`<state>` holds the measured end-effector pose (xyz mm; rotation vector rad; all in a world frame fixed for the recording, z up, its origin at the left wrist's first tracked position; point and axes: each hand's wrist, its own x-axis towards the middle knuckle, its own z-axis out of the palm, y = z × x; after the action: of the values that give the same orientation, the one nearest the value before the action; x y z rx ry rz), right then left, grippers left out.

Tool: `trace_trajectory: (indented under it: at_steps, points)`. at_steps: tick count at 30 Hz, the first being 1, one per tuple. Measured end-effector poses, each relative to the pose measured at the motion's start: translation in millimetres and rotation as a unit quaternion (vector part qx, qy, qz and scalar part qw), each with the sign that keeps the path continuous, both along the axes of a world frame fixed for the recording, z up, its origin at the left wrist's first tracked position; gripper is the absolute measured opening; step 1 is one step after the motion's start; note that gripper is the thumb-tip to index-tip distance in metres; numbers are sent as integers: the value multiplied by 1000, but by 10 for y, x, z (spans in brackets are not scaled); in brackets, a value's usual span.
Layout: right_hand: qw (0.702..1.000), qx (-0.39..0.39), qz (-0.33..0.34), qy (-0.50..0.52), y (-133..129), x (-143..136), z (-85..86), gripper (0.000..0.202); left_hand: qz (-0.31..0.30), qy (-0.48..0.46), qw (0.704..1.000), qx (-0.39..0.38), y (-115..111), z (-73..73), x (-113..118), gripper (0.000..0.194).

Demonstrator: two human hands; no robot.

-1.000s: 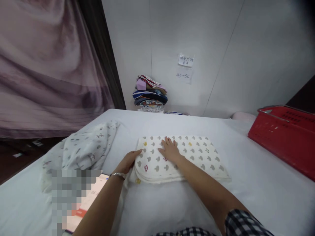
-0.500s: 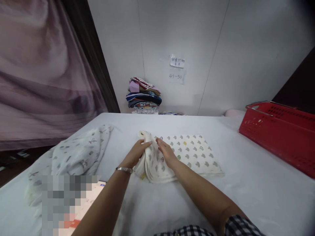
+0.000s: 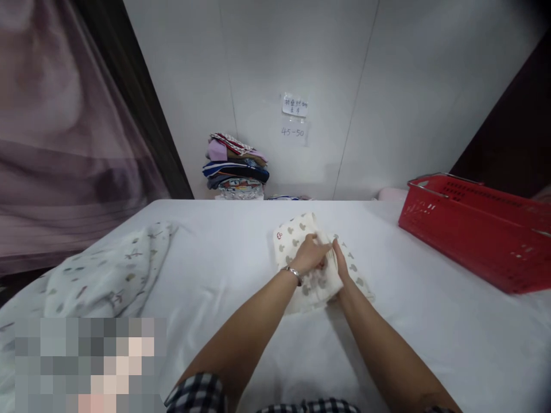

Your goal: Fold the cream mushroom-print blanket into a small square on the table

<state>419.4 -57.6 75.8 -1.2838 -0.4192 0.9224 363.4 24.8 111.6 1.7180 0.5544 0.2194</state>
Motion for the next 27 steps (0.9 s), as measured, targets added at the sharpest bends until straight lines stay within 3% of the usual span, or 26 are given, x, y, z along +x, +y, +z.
trace_trajectory:
  at_steps: [3, 5, 7, 9, 11, 13, 16, 19, 23, 27]
  points:
    - [998, -58, -15, -24, -146, 129, -182, 92, -36, 16, 998, -42, -128, -60, 11, 67]
    - [995, -84, -4, -48, -192, 176, -279, 94, -35, 5, 999, -38, -97, -73, -81, 57]
    - [993, -97, 17, -60, -204, 196, -339, 94, -2, -21, 1000, 19, 12, -87, -241, 46]
    - [994, -95, 35, -47, -197, 190, -356, 90, 46, -52, 990, 124, 154, -136, -450, 38]
    - [996, -76, 50, -5, -188, 160, -335, 81, 79, -63, 969, 224, 276, -244, -672, 37]
    - [998, -42, 42, 26, -185, 116, -288, 67, 99, -47, 956, 274, 342, -406, -861, 42]
    - [1000, 2, 6, 18, -185, 49, -215, 68, 107, -8, 962, 252, 316, -671, -1013, 52]
    - [1000, -13, 2, -15, -174, 20, -179, 76, 104, 6, 976, 190, 195, -816, -1011, 62]
    - [999, -33, 11, -39, -212, 138, -111, 76, 101, 13, 985, 142, 50, -765, -913, 70]
    - [998, -17, 4, -68, -392, 493, 20, 72, 74, -4, 984, 162, -28, -648, -817, 66]
